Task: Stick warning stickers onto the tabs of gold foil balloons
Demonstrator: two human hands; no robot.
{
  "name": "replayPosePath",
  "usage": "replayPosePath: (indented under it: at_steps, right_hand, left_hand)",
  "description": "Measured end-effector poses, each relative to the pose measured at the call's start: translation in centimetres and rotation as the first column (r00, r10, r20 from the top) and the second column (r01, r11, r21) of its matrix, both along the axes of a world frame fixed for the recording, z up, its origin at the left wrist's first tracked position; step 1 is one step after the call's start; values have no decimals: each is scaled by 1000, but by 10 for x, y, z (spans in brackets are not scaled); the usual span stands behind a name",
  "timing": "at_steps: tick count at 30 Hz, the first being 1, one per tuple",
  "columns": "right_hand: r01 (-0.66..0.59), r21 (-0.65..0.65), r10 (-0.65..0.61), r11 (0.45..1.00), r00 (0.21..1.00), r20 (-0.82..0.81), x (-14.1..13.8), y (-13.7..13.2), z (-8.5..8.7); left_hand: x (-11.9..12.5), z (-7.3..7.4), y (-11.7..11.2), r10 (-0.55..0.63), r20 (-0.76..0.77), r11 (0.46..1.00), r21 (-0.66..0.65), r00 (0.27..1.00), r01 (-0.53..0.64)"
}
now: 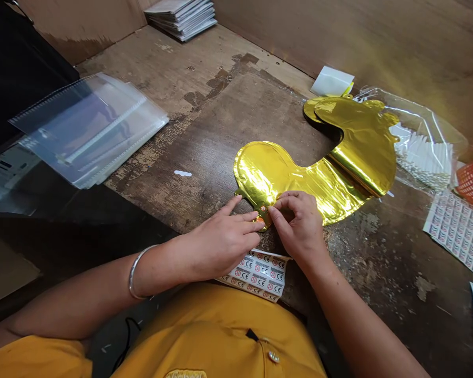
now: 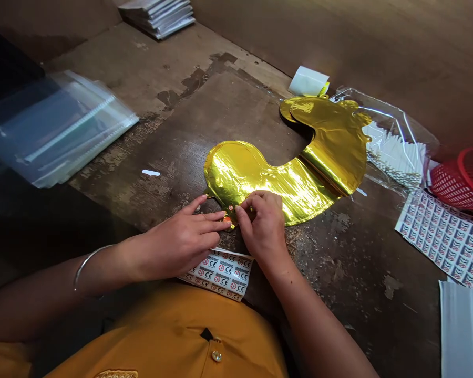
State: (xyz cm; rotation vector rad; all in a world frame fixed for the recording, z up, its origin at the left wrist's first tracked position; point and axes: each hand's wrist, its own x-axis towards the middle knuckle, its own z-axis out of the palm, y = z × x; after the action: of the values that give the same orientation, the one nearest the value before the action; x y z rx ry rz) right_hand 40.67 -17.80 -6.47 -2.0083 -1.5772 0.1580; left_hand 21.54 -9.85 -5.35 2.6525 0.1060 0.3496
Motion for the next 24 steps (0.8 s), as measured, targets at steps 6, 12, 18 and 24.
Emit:
replayPosePath:
  at_steps: [6,12,18,24]
  right_hand:
    - [165,-3,-162,986,975,153,7,5,-4]
    - [-193,-12,192,981,966,176,14,-7,12]
    - [-447,-101,458,889,875,157,6,-23,5]
    - [-305,6,303,952,946,-115,13,-9,7]
  left_hand:
    - [0,-2,-1,8,3,1000,-11,1000,-8]
    - [-2,-2,-2,31,10,999,4,999,-32]
    - [-10,5,-4,106,-44,994,-3,993,-106]
    - [-14,11,-3,162,-11,987,27,987,-161]
